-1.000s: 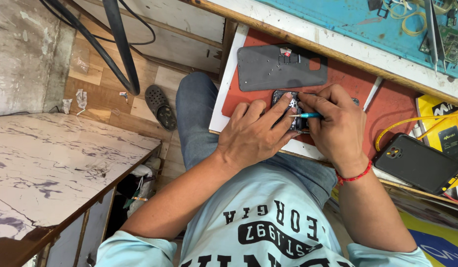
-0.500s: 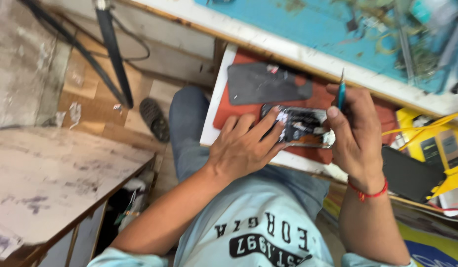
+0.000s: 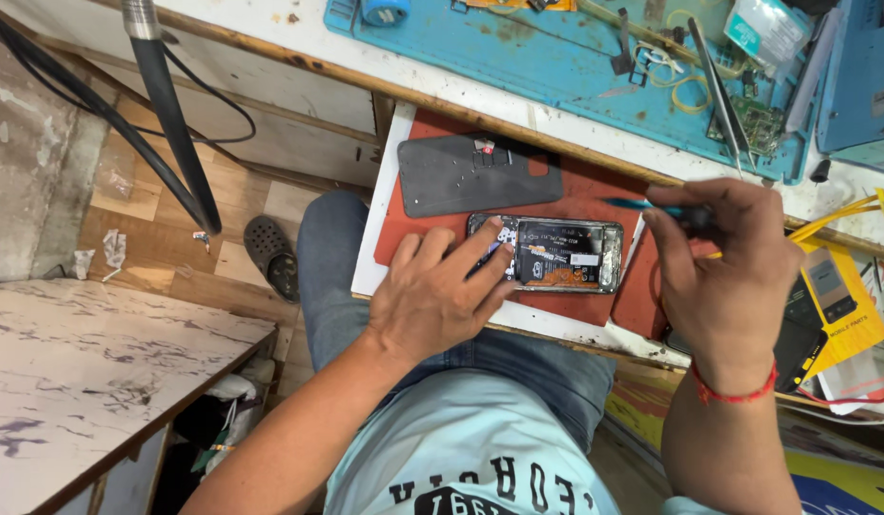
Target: The person sits at a repair bench holding an opened smartphone, manipulating its internal components with their fingers and tweezers, repositioning parts and the battery inside the chassis, and later using a screwdriver-like tool on the device while working over the bench.
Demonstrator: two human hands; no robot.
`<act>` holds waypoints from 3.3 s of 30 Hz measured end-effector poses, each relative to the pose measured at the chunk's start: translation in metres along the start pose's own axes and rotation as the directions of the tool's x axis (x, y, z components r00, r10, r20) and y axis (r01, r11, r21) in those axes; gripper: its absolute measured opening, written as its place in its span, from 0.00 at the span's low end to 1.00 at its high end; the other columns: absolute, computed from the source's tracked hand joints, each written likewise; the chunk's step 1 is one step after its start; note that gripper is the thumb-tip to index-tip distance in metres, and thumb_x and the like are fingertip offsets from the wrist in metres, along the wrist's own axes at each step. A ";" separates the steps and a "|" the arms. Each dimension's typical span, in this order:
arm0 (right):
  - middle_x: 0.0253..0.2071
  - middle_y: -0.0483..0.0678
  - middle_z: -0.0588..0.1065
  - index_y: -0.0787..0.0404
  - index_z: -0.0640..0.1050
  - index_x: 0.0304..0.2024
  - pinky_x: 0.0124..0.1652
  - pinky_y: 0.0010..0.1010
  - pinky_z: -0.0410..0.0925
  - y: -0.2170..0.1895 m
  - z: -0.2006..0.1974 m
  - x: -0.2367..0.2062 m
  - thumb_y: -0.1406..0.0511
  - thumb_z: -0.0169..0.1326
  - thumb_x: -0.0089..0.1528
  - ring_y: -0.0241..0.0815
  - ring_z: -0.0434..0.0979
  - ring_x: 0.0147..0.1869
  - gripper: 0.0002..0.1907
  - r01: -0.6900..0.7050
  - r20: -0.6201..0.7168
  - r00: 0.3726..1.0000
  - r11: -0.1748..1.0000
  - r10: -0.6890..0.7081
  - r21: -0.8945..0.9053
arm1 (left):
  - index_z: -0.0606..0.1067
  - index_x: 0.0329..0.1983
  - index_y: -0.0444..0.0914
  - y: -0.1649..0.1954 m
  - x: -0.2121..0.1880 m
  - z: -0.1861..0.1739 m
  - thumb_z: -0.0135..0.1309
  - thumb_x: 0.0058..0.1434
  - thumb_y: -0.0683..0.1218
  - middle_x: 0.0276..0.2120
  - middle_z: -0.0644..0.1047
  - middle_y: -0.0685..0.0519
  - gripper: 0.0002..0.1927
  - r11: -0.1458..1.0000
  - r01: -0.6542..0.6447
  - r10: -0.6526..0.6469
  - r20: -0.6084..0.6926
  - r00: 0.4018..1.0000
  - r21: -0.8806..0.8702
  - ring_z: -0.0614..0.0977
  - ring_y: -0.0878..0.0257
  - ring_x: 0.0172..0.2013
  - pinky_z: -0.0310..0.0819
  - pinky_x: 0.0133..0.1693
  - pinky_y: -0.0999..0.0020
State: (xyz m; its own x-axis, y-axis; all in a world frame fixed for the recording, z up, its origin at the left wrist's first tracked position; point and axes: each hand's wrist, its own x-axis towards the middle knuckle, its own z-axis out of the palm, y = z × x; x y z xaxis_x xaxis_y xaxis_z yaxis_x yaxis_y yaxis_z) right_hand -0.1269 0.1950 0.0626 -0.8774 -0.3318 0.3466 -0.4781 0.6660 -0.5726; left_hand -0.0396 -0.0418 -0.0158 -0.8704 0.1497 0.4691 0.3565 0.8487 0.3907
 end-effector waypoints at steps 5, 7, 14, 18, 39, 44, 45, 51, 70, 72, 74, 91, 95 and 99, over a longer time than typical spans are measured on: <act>0.43 0.56 0.81 0.67 0.61 0.53 0.44 0.25 0.74 0.018 0.032 0.011 0.77 0.63 0.73 0.42 0.85 0.45 0.22 0.140 -0.034 0.990 0.990 -0.139 0.033 | 0.82 0.49 0.45 -0.002 -0.003 -0.003 0.62 0.61 0.49 0.58 0.77 0.57 0.13 0.990 0.072 -0.070 0.022 0.997 -0.122 0.74 0.57 0.42 0.65 0.41 0.59; 0.45 0.57 0.81 0.66 0.60 0.55 0.48 0.24 0.76 0.025 0.042 0.011 0.78 0.61 0.75 0.43 0.86 0.49 0.21 0.216 -0.079 0.975 0.973 -0.209 0.086 | 0.82 0.49 0.46 -0.003 -0.005 -0.001 0.63 0.62 0.49 0.57 0.77 0.59 0.12 0.988 0.082 -0.080 0.021 0.997 -0.130 0.74 0.58 0.42 0.65 0.41 0.59; 0.43 0.61 0.77 0.67 0.58 0.59 0.47 0.32 0.76 0.033 0.056 0.007 0.83 0.59 0.68 0.50 0.84 0.48 0.26 0.302 -0.046 0.953 0.943 -0.298 0.141 | 0.83 0.48 0.47 0.002 -0.007 -0.001 0.63 0.63 0.51 0.57 0.77 0.59 0.11 0.995 0.061 -0.063 -0.020 0.998 -0.085 0.73 0.57 0.42 0.64 0.40 0.59; 0.49 0.59 0.76 0.58 0.50 0.59 0.54 0.30 0.79 0.031 0.056 -0.017 0.82 0.55 0.76 0.47 0.84 0.52 0.29 0.136 -0.092 0.991 0.815 -0.102 0.562 | 0.83 0.48 0.46 0.004 -0.005 -0.003 0.63 0.63 0.50 0.57 0.78 0.57 0.11 0.997 0.047 -0.047 -0.001 0.999 -0.058 0.73 0.58 0.40 0.65 0.40 0.59; 0.49 0.60 0.72 0.55 0.50 0.55 0.53 0.34 0.79 0.029 0.075 -0.026 0.83 0.56 0.70 0.50 0.82 0.53 0.32 0.116 -0.024 0.992 0.860 -0.120 0.496 | 0.82 0.48 0.46 -0.003 -0.008 0.004 0.62 0.62 0.50 0.59 0.76 0.56 0.12 0.997 0.045 -0.045 0.000 0.999 -0.064 0.73 0.57 0.40 0.64 0.39 0.60; 0.52 0.59 0.68 0.55 0.50 0.57 0.52 0.35 0.80 0.030 0.076 -0.027 0.84 0.56 0.69 0.51 0.82 0.53 0.33 0.107 -0.033 0.994 0.867 -0.105 0.486 | 0.82 0.48 0.46 -0.003 -0.009 0.005 0.62 0.63 0.50 0.59 0.76 0.57 0.12 0.996 0.053 -0.053 -0.008 0.999 -0.073 0.73 0.58 0.40 0.65 0.40 0.61; 0.51 0.58 0.69 0.55 0.50 0.56 0.52 0.35 0.80 0.031 0.076 -0.027 0.84 0.57 0.69 0.51 0.83 0.52 0.33 0.111 -0.034 0.994 0.868 -0.108 0.485 | 0.82 0.49 0.46 -0.003 -0.009 0.005 0.62 0.63 0.50 0.59 0.76 0.57 0.12 0.996 0.052 -0.053 -0.010 0.999 -0.070 0.73 0.58 0.40 0.65 0.40 0.61; 0.49 0.59 0.73 0.54 0.50 0.55 0.52 0.34 0.80 0.035 0.076 -0.028 0.84 0.58 0.71 0.50 0.83 0.51 0.33 0.130 -0.045 0.991 0.865 -0.124 0.485 | 0.82 0.49 0.46 -0.004 -0.009 0.006 0.62 0.63 0.50 0.59 0.76 0.57 0.12 0.996 0.052 -0.053 -0.008 0.999 -0.068 0.73 0.59 0.40 0.65 0.41 0.61; 0.37 0.48 0.77 0.58 0.81 0.44 0.35 0.37 0.70 -0.006 0.047 0.019 0.69 0.63 0.61 0.48 0.78 0.38 0.09 0.293 0.432 0.872 0.953 -0.231 -0.082 | 0.83 0.45 0.46 0.000 -0.004 0.000 0.61 0.60 0.50 0.57 0.78 0.57 0.11 0.999 0.041 -0.041 -0.018 0.999 0.020 0.73 0.59 0.37 0.64 0.38 0.61; 0.39 0.48 0.78 0.58 0.82 0.43 0.36 0.39 0.71 -0.011 0.049 0.028 0.70 0.63 0.58 0.51 0.79 0.40 0.11 0.375 0.506 0.819 0.920 -0.271 -0.113 | 0.83 0.44 0.46 0.001 -0.004 -0.001 0.61 0.61 0.50 0.56 0.78 0.57 0.10 0.999 0.041 -0.041 -0.030 0.999 0.025 0.73 0.60 0.37 0.64 0.38 0.61; 0.41 0.47 0.78 0.57 0.82 0.45 0.37 0.40 0.72 -0.015 0.052 0.033 0.70 0.62 0.56 0.52 0.79 0.41 0.14 0.408 0.537 0.794 0.905 -0.285 -0.123 | 0.83 0.44 0.45 -0.001 -0.005 -0.001 0.61 0.61 0.50 0.56 0.78 0.57 0.09 0.999 0.038 -0.037 -0.044 0.998 0.018 0.73 0.60 0.37 0.64 0.39 0.61; 0.37 0.47 0.76 0.59 0.80 0.40 0.33 0.40 0.71 -0.015 0.066 0.041 0.63 0.63 0.54 0.49 0.79 0.38 0.12 0.657 0.637 0.673 0.699 -0.375 -0.283 | 0.82 0.42 0.45 -0.005 -0.010 0.005 0.62 0.61 0.50 0.56 0.78 0.56 0.08 1.000 0.027 -0.027 -0.073 0.997 0.006 0.73 0.59 0.38 0.65 0.39 0.63; 0.38 0.49 0.76 0.61 0.78 0.38 0.34 0.42 0.70 -0.004 0.072 0.032 0.66 0.62 0.56 0.52 0.78 0.38 0.10 0.507 0.582 0.759 0.826 -0.292 -0.247 | 0.82 0.43 0.45 -0.005 -0.011 0.005 0.63 0.62 0.51 0.57 0.78 0.55 0.09 1.000 0.024 -0.024 -0.081 0.996 -0.001 0.73 0.59 0.38 0.65 0.38 0.62; 0.41 0.49 0.75 0.60 0.77 0.42 0.41 0.41 0.71 0.005 0.069 0.026 0.71 0.59 0.60 0.52 0.78 0.43 0.07 0.359 0.517 0.816 0.928 -0.260 -0.099 | 0.82 0.46 0.44 -0.007 -0.013 0.006 0.62 0.61 0.51 0.57 0.78 0.55 0.12 0.999 0.023 -0.025 -0.072 0.997 -0.032 0.73 0.58 0.38 0.65 0.37 0.62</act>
State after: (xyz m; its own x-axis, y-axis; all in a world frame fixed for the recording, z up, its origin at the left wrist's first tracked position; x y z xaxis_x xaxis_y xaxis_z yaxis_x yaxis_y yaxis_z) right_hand -0.1552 0.1438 0.0175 -0.6123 -0.7892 0.0477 -0.7544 0.5652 -0.3338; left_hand -0.0327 -0.0467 -0.0291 -0.8523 0.0915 0.5150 0.3474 0.8351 0.4265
